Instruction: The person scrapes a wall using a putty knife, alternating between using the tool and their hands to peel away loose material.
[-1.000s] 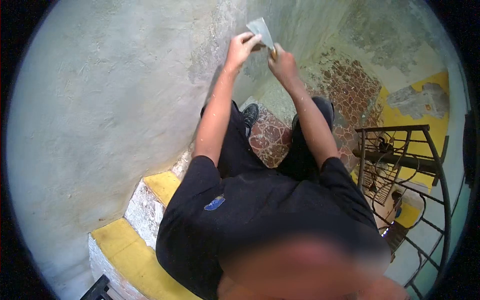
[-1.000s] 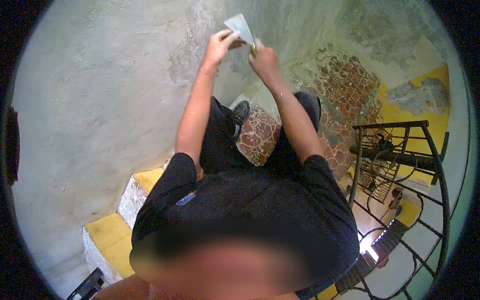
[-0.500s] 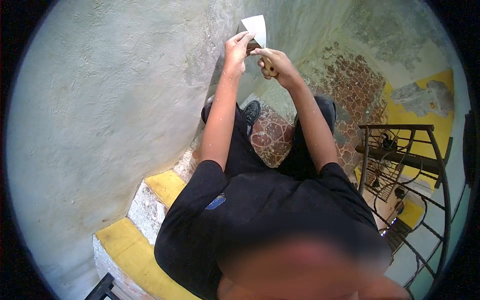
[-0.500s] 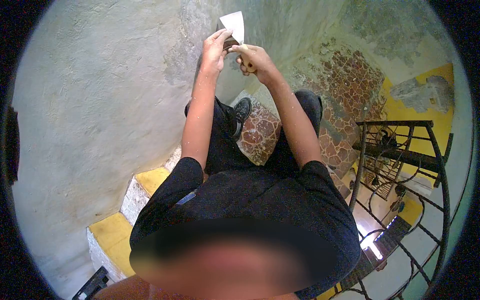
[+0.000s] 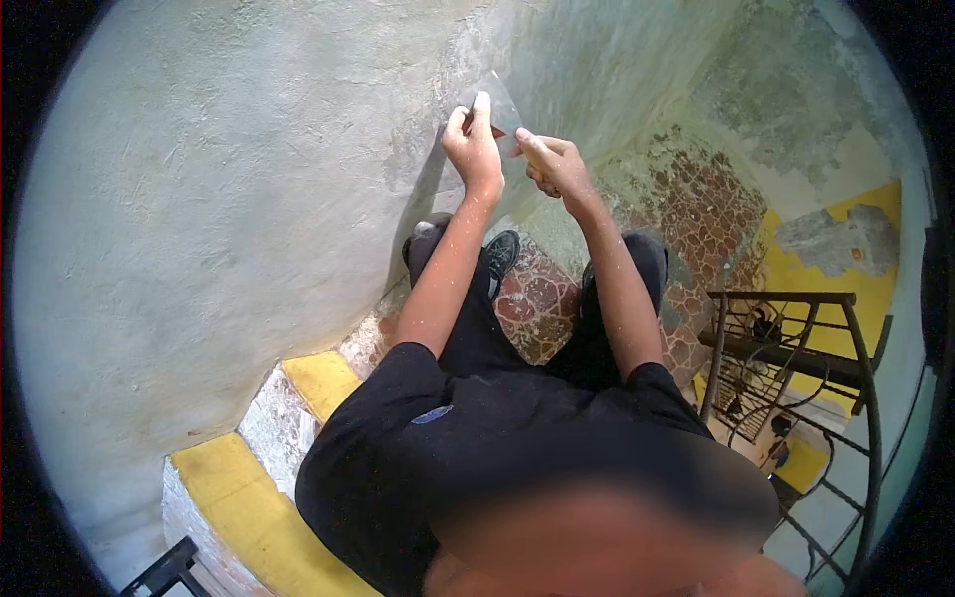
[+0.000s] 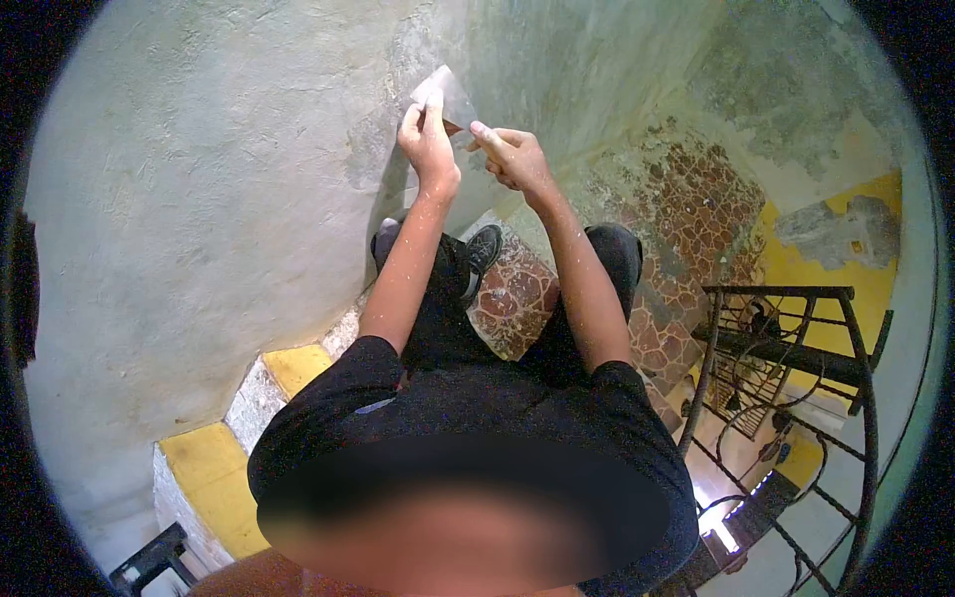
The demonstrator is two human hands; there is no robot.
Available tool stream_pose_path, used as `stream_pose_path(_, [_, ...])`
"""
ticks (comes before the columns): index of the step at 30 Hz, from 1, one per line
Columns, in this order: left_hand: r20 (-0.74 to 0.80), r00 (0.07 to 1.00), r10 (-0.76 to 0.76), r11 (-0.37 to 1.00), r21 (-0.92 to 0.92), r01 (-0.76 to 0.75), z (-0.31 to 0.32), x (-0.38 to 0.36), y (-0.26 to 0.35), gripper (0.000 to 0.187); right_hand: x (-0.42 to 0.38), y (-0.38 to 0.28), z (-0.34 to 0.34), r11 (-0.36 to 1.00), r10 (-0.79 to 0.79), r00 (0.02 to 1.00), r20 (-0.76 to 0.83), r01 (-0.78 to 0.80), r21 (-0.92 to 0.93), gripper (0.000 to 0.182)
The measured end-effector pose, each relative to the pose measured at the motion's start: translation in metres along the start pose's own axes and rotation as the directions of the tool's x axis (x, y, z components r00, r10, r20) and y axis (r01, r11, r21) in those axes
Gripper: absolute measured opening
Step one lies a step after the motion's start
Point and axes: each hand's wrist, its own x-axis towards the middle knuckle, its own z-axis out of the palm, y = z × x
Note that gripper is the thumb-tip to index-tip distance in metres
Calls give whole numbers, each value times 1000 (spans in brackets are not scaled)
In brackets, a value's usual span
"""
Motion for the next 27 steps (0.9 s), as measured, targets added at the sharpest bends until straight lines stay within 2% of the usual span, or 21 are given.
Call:
stream_pose_path(2, [18, 999, -27, 1000, 5, 27, -7, 2, -10, 22, 5, 6, 1, 999, -17, 999, -39, 15, -37, 48])
stream_pose_path(4, [-27, 985, -173, 970, -178, 165, -4, -4, -6, 31, 12, 12, 2, 995, -54, 996, -70, 47, -89, 45])
stream_pose_path(5, [-43, 971, -236, 961, -158, 227, -7, -6, -7, 30, 15, 15, 1, 995, -55, 996, -68, 49, -87, 45])
stream_pose_path(6, [-44, 971, -234, 962, -155, 225, -7, -7, -3, 30, 16, 17, 2, 992, -77, 994, -76, 69, -110, 47])
stream_pose_path(8, [-131, 945, -298, 926, -280, 253, -5, -9, 3, 37, 20, 20, 5, 988, -100, 992, -83, 89, -130, 49])
stream_pose_path(9, [-97, 958, -271, 942, -229, 243, -8, -7, 4, 44, 22, 21, 7, 991, -74, 994, -78, 64, -117, 49])
stream_pose_path(14, [-125, 968, -218, 963, -186, 193, -8, -7, 5, 39, 18, 16, 12, 998, 0, 999, -52, -4, -65, 49])
stream_pose_path(16, [-152, 970, -191, 974, -156, 167, -6, -9, 14, 38, 15, 13, 14, 999, 41, 999, -1, -41, 19, 48])
stream_pose_path(17, [-158, 979, -132, 987, -115, 114, -5, -10, 18, 36, 15, 12, 17, 999, 39, 999, 3, -39, 16, 48])
stream_pose_path(18, [-161, 984, -72, 995, -74, 61, -4, -10, 23, 35, 15, 11, 23, 995, 34, 999, 39, -37, 91, 47])
stream_pose_path(19, [-163, 984, -69, 996, -75, 57, -5, -7, 22, 35, 15, 10, 26, 985, 25, 997, 75, -37, 167, 46])
stream_pose_path(21, [-143, 988, -56, 998, 29, 61, -13, -1, 16, 38, 18, 14, 29, 983, 42, 995, 92, -58, 175, 46])
stream_pose_path(25, [-139, 990, -31, 998, 55, 39, -15, 3, 15, 38, 17, 13, 28, 975, 72, 984, 165, -104, 197, 48])
stream_pose_path(27, [-159, 987, 28, 1000, 17, -26, -12, 1, 18, 37, 17, 11, 28, 973, 64, 982, 180, -101, 207, 49])
